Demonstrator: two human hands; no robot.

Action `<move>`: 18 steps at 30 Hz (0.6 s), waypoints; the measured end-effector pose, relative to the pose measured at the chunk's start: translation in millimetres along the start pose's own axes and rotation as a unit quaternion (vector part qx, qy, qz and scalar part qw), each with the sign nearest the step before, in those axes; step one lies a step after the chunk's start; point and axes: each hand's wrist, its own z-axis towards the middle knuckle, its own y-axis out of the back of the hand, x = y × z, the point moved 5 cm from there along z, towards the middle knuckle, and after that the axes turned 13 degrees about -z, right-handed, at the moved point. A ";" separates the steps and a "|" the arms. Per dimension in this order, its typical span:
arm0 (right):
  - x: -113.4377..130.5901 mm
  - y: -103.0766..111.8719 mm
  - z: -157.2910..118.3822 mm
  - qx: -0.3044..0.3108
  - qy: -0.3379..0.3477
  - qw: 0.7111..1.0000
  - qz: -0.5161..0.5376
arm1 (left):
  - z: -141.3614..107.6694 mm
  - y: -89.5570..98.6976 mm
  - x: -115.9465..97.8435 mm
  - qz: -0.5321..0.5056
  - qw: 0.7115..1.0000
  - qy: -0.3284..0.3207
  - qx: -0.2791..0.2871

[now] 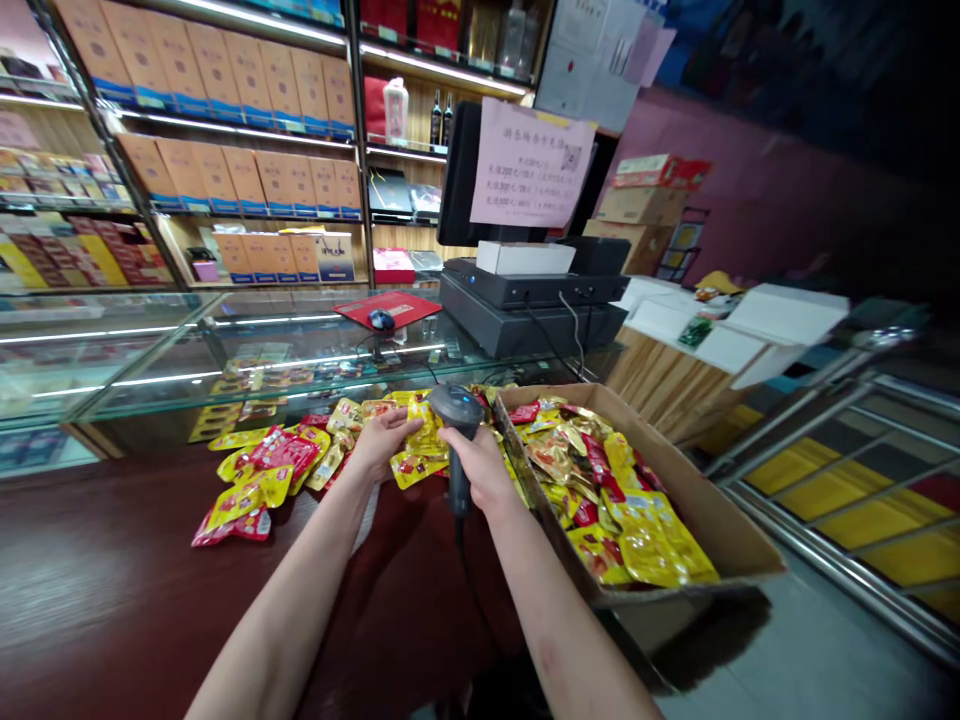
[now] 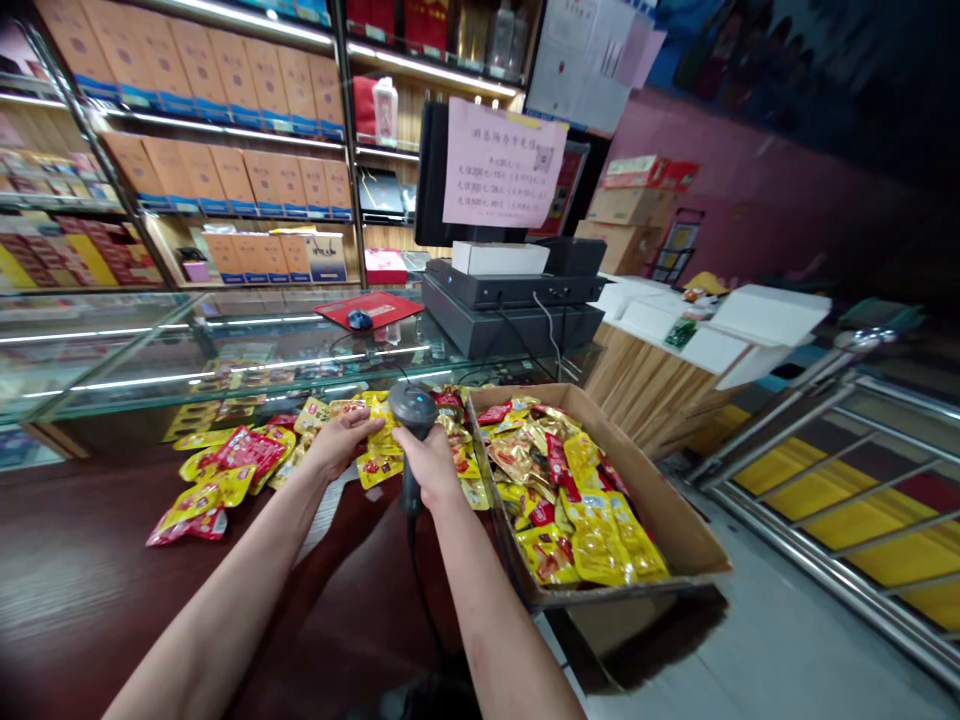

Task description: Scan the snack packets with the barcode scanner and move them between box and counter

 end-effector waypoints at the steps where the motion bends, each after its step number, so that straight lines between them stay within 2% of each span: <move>1: 1.4 -0.9 -0.4 0.005 0.009 1.000 -0.002 | 1.0 2.7 -1.3 0.001 1.000 -0.002 0.000; 6: 7.8 -3.7 -6.5 0.007 0.035 0.999 -0.024 | 3.0 11.4 -10.7 -0.019 0.999 -0.044 -0.019; 11: 8.8 -15.6 -17.0 0.079 -0.024 0.997 -0.010 | 3.7 12.8 -11.8 -0.019 0.998 -0.060 -0.022; 18: 12.4 -14.4 -20.1 0.072 -0.011 0.994 -0.079 | 2.4 11.7 -10.4 -0.025 0.998 -0.051 -0.012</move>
